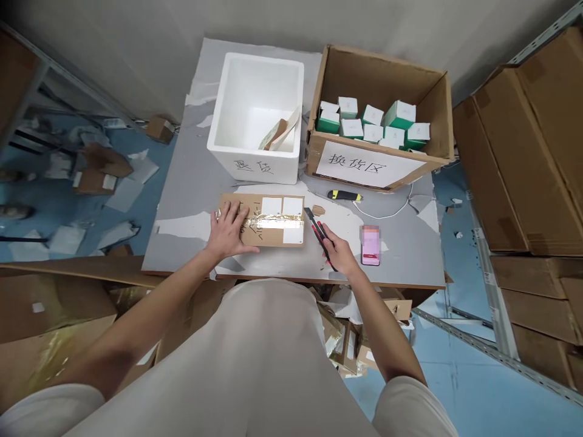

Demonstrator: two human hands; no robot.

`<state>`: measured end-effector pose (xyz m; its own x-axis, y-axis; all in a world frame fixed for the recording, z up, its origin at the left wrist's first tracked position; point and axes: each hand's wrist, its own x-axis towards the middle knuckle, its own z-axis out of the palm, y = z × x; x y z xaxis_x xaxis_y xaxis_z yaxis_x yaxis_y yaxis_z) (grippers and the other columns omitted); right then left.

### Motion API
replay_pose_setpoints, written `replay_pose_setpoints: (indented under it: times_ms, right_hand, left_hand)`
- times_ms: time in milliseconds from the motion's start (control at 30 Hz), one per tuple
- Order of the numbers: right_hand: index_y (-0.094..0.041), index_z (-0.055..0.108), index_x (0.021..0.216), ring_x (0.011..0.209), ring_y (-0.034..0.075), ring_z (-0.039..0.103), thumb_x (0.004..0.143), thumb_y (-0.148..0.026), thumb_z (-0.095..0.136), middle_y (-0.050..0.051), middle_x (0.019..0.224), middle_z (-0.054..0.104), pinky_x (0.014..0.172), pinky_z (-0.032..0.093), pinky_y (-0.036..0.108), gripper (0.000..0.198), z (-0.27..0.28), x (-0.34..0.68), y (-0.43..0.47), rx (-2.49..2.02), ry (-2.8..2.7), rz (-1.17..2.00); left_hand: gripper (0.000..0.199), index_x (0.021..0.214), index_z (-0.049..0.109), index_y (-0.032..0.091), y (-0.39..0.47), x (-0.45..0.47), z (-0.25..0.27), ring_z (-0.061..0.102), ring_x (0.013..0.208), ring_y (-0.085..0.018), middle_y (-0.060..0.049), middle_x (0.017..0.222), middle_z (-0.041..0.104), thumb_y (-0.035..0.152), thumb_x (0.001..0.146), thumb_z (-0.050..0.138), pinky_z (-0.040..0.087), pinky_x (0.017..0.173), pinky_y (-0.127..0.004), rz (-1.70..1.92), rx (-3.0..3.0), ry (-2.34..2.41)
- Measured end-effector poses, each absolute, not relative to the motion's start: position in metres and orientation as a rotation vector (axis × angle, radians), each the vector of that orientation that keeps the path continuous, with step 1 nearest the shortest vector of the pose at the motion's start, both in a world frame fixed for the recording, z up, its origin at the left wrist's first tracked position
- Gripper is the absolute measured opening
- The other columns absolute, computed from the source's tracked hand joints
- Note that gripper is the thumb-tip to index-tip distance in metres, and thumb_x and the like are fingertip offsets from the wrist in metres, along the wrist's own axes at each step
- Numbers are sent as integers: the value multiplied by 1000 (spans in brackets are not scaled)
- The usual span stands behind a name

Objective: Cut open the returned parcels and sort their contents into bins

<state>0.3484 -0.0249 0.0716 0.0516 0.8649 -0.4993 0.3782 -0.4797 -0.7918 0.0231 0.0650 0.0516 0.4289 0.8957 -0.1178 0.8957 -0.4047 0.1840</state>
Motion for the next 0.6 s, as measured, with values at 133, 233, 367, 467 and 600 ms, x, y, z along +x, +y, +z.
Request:
replay_pose_setpoints:
  times_ms: [133,233,367,467,600]
  right_hand:
    - [-25,31,147,55,10,54,90,-42,42,1,77,62,43,51,22,61,73,349,-28,-1899,-1260,1410]
    - [-26,31,146,56,10,55,90,-42,41,2,86,65,43,51,22,60,71,348,-28,-1877,-1317,1416]
    - [-24,34,146,52,12,55,90,-42,40,2,77,67,47,51,25,58,73,352,-24,-1898,-1462,1365]
    - [-24,36,145,45,11,52,90,-40,41,0,68,65,48,50,25,57,77,362,-24,-1883,-1577,1378]
    - [-28,35,145,41,9,48,90,-37,41,-4,62,56,43,46,23,56,79,376,-28,-1810,-1655,1502]
  left_hand:
    - [120,146,26,15,62,23,51,11,140,-46,-22,153,19,82,52,59,10,107,-59,3,2454,1588]
    - [122,146,27,14,62,23,51,12,140,-45,-22,152,20,82,50,60,12,107,-58,35,2456,1583]
    - [122,146,27,15,63,24,52,12,140,-45,-22,152,21,82,49,60,18,104,-57,55,2443,1586]
    - [120,146,26,16,62,26,56,10,140,-45,-22,153,19,81,51,60,27,99,-57,-6,2398,1623]
    - [119,148,21,17,63,28,60,9,140,-45,-21,154,16,78,53,61,33,94,-56,-101,2351,1650]
